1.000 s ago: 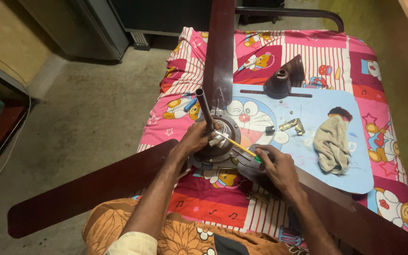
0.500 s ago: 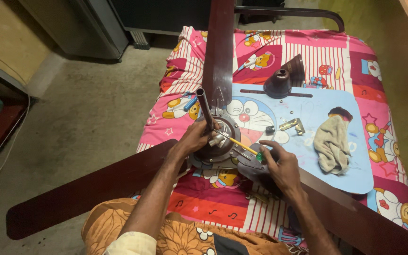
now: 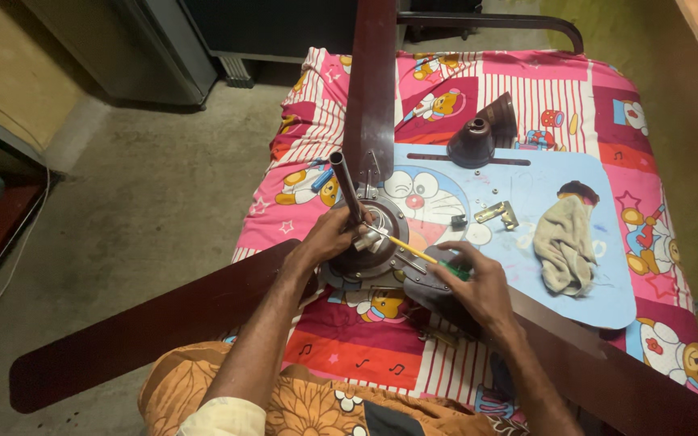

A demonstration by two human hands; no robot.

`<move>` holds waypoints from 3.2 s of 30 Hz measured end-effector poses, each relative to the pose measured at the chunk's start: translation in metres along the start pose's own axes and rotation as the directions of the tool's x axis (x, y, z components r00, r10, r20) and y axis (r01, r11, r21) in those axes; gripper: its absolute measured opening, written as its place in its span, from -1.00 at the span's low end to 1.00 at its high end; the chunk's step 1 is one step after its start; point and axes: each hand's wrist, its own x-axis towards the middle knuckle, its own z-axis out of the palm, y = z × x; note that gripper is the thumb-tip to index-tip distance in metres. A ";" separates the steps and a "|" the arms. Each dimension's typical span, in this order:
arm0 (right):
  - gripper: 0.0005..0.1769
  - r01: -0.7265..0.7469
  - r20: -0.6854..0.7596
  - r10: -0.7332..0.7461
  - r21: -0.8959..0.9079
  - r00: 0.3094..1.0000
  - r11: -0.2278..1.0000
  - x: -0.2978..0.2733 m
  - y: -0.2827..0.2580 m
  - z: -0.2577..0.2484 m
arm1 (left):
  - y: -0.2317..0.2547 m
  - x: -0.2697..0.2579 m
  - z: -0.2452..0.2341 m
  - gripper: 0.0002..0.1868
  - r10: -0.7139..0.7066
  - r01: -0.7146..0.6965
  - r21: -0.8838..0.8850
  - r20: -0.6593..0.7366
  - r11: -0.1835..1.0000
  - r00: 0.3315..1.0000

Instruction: The person disassembles the central hub of a ceiling fan placed on a bed, removes a blade, and uses a screwdriver to adjust internal components. The person then reattaches the blade and continues to tighten parts of the hub.

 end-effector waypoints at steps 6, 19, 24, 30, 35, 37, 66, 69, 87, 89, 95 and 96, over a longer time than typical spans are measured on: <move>-0.39 -0.006 -0.013 0.006 -0.020 1.000 1.000 -0.001 0.001 0.002 | -0.003 0.001 0.000 -0.75 -0.012 0.013 0.043 -0.026 0.999 1.000; -0.47 0.099 -0.123 -0.095 0.032 0.988 0.995 -0.001 -0.006 -0.001 | 0.000 0.001 0.004 -0.78 -0.003 0.005 0.021 -0.078 1.000 0.997; -0.64 -0.101 -0.012 0.102 0.047 0.995 0.994 -0.002 -0.003 0.001 | 0.003 0.002 0.004 -0.78 -0.042 0.042 -0.011 -0.069 0.999 0.997; -0.47 0.100 -0.145 -0.108 -0.061 0.984 0.993 -0.004 -0.006 0.003 | 0.001 0.003 0.003 -0.77 -0.042 0.041 -0.020 -0.073 0.999 0.996; -0.57 0.040 -0.088 -0.045 -0.053 0.995 0.998 -0.005 -0.010 0.005 | 0.000 0.001 0.000 -0.78 -0.034 0.032 -0.077 -0.034 0.997 0.999; -0.64 -0.030 -0.065 0.027 -0.035 0.997 0.999 -0.005 -0.011 0.005 | 0.001 0.000 -0.003 -0.82 -0.042 0.042 -0.059 -0.005 0.997 0.999; -0.60 -0.002 0.290 0.080 -0.259 0.954 0.966 -0.016 -0.018 -0.026 | -0.023 0.009 0.019 -0.87 -0.018 0.001 -0.254 -0.065 0.967 0.998; -0.60 -0.039 0.321 0.194 -0.433 0.927 0.901 -0.018 -0.024 -0.017 | -0.022 0.009 0.018 -0.86 -0.019 -0.002 -0.186 -0.107 0.983 0.994; -0.81 0.108 -0.097 -0.097 0.118 0.991 0.987 -0.037 -0.031 0.109 | -0.030 0.023 0.024 -0.91 0.178 -0.233 -0.217 -0.245 0.948 0.953; -0.82 0.131 -0.065 -0.125 0.097 0.990 0.987 -0.044 -0.031 0.112 | -0.023 0.031 0.022 -0.88 0.335 -0.375 -0.083 -0.302 0.923 0.893; -0.83 0.212 -0.050 -0.210 0.028 0.976 0.977 -0.053 -0.037 0.116 | 0.040 0.049 -0.006 -0.91 0.226 -0.356 -0.398 -0.337 0.845 0.914; -0.84 0.223 -0.044 -0.222 0.022 0.974 0.975 -0.055 -0.038 0.118 | 0.054 0.047 -0.014 -0.91 0.222 -0.378 -0.430 -0.369 0.820 0.902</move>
